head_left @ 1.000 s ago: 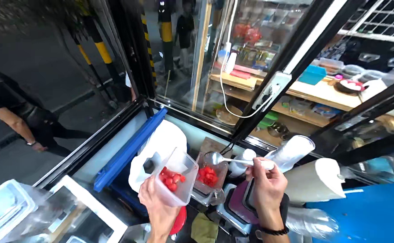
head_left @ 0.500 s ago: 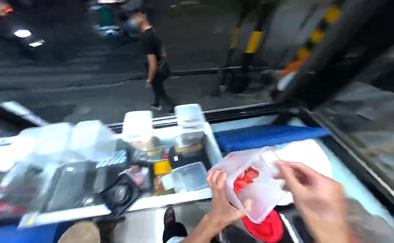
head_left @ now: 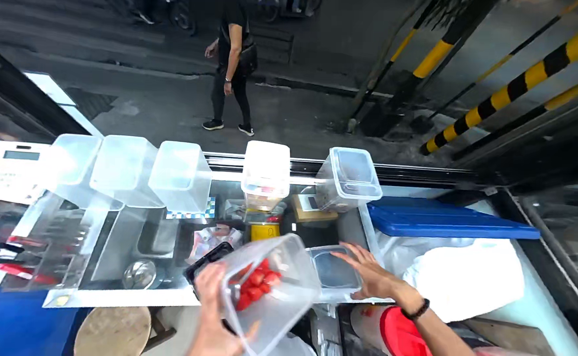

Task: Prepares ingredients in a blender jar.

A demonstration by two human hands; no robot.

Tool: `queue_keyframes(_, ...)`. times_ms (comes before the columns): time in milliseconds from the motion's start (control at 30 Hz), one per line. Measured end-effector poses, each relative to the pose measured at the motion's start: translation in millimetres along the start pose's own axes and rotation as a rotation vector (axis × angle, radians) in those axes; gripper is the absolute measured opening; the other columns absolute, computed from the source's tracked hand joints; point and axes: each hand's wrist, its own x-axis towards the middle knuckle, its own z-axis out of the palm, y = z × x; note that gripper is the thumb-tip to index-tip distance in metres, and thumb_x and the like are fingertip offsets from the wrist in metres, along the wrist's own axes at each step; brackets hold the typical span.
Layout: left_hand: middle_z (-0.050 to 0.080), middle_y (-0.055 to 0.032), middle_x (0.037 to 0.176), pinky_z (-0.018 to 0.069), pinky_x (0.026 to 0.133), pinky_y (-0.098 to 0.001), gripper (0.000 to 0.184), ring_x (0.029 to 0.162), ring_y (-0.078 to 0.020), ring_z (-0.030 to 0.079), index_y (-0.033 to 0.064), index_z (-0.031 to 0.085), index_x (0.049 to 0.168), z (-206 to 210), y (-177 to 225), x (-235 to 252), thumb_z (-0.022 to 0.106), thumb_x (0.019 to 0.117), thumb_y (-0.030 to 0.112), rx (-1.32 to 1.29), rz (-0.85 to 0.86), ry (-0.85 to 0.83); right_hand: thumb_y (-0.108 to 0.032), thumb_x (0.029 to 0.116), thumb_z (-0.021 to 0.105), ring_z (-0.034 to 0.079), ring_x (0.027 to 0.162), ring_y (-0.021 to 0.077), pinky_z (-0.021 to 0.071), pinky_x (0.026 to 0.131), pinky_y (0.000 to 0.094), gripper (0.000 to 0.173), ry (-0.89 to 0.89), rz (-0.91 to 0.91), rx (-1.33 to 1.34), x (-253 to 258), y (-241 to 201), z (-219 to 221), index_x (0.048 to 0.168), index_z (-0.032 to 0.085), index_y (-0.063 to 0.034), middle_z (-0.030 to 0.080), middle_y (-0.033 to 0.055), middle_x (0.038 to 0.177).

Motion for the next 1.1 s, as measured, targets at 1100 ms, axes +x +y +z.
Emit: queue_keyframes(1100, 0.028, -0.0269, 0.161, 0.0361, 0.121, -0.0392, 0.148, 0.149, -0.0288, 0.036, -0.0050, 0.015, 0.159, 134, -61, 54, 0.101, 0.0428, 0.027, -0.270, -0.143, -0.554, -0.051, 0.0590, 0.087, 0.045, 0.135, 0.0368, 0.0514, 0.102, 0.0451, 0.109, 0.110, -0.412, -0.118, -52, -107, -152, 0.155, 0.039, -0.0322, 0.039, 0.0223, 0.149)
